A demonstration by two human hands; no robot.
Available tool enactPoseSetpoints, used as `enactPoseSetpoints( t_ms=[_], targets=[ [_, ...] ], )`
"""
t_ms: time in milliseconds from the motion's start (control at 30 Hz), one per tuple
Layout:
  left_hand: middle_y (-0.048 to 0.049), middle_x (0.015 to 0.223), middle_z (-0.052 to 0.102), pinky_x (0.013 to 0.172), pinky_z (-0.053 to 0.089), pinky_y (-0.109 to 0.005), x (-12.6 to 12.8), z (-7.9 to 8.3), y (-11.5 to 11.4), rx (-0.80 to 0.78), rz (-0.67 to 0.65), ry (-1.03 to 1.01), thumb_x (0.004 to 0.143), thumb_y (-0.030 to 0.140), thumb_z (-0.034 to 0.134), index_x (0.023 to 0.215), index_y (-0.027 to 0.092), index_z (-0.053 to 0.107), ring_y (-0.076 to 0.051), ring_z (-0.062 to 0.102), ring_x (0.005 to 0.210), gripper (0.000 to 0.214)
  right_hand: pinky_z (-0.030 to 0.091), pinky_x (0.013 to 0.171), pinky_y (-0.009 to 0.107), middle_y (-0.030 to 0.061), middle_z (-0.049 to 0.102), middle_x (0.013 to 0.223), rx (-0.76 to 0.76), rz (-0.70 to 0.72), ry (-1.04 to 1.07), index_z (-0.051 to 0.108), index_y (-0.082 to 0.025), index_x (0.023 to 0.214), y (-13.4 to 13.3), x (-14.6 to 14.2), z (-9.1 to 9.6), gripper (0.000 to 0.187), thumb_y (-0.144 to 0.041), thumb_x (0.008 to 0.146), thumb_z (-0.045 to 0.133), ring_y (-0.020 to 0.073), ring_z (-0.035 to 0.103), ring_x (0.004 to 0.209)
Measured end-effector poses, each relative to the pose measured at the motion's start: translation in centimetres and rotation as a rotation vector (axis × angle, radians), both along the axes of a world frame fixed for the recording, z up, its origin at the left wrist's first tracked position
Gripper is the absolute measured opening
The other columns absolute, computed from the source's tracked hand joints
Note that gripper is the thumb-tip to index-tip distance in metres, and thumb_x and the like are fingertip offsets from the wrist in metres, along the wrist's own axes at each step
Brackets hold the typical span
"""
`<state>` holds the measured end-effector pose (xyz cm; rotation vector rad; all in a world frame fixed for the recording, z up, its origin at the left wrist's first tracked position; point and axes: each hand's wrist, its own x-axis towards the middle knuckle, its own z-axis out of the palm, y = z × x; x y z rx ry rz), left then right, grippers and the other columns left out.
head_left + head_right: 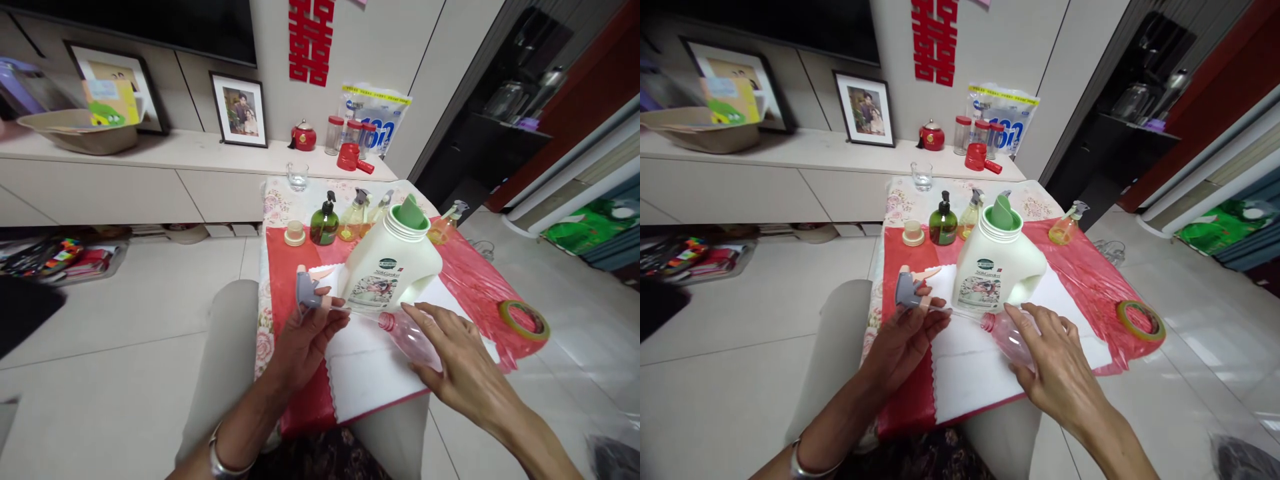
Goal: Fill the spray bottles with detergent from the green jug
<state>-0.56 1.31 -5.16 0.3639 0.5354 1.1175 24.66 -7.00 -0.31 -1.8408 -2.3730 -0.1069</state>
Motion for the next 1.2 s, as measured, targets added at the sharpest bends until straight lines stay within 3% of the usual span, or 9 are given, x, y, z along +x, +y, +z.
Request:
enactPoseSetpoints(
  t_ms=[233, 467, 667, 833, 1000, 1100, 1200],
  targets=[
    [-0.0027, 0.099, 0.077, 0.093, 0.050, -0.030, 1.7, 0.2, -1.5, 0.048, -0.073, 0.078, 0.070, 0.034, 0.092, 0.100, 0.023, 0.076, -0.016, 0.067, 0.098, 0.036, 0.044, 0.096, 0.048, 0.0152, 0.043, 0.143, 0.008, 0.062, 0.100, 0.032, -0.028, 0.156, 0.1, -3.6, 0.1, 0.078, -0.026, 0.084, 0.061, 0.0305, 0.044, 0.129],
    [-0.0020, 0.101, 0.075, 0.100, 0.044, -0.030, 1.0, -0.2, -1.5, 0.136, -0.092, 0.132, 0.075, 0.037, 0.088, 0.099, 0.022, 0.079, -0.017, 0.062, 0.103, 0.030, 0.042, 0.101, 0.045, 0.0133, 0.048, 0.143, 0.052, 0.170, 0.145, 0.030, -0.021, 0.156, 1.1, -5.1, -0.1, 0.077, -0.028, 0.086, 0.062, 0.0278, 0.044, 0.131],
    [-0.0041, 0.115, 0.072, 0.092, 0.051, -0.033, -0.7, -1.1, -1.7, 0.073, -0.119, 0.025, 0.081, 0.036, 0.084, 0.105, 0.026, 0.076, -0.022, 0.061, 0.113, 0.028, 0.041, 0.106, 0.040, 0.0106, 0.050, 0.145, 0.071, 0.263, 0.225, 0.031, -0.018, 0.155, 1.8, -5.8, -0.5, 0.076, -0.031, 0.088, 0.063, 0.0244, 0.044, 0.133],
    [-0.0067, 0.140, 0.060, 0.098, 0.052, -0.048, -1.4, -1.9, -2.0, 0.022, -0.193, -0.164, 0.088, 0.039, 0.076, 0.115, 0.030, 0.068, -0.030, 0.050, 0.135, 0.030, 0.044, 0.104, 0.043, 0.0115, 0.049, 0.146, 0.075, 0.289, 0.214, 0.036, -0.020, 0.153, 2.4, -7.0, -0.9, 0.071, -0.034, 0.089, 0.064, 0.0263, 0.046, 0.132],
    [-0.0046, 0.138, 0.060, 0.095, 0.055, -0.047, -1.4, -1.9, -2.2, -0.032, -0.175, -0.254, 0.085, 0.043, 0.078, 0.113, 0.033, 0.063, -0.030, 0.051, 0.135, 0.032, 0.046, 0.101, 0.047, 0.0151, 0.050, 0.145, 0.116, 0.319, 0.192, 0.037, -0.017, 0.153, 2.9, -8.3, -1.4, 0.068, -0.030, 0.090, 0.061, 0.0293, 0.047, 0.131],
    [-0.0062, 0.134, 0.062, 0.096, 0.056, -0.044, -1.3, -1.8, -2.3, -0.040, -0.121, -0.236, 0.087, 0.042, 0.076, 0.112, 0.029, 0.064, -0.026, 0.058, 0.125, 0.030, 0.047, 0.100, 0.048, 0.0164, 0.052, 0.141, 0.190, 0.363, 0.287, 0.042, -0.017, 0.149, 3.3, -8.8, -2.0, 0.063, -0.025, 0.090, 0.063, 0.0302, 0.049, 0.129],
    [-0.0069, 0.134, 0.062, 0.091, 0.058, -0.045, -1.3, -1.8, -2.1, -0.054, -0.107, -0.225, 0.086, 0.043, 0.077, 0.111, 0.028, 0.064, -0.026, 0.061, 0.119, 0.032, 0.047, 0.100, 0.053, 0.0143, 0.057, 0.129, 0.387, 0.360, 0.470, 0.047, -0.022, 0.144, 3.4, -9.3, -3.1, 0.061, -0.018, 0.087, 0.065, 0.0307, 0.052, 0.123]
  ],
)
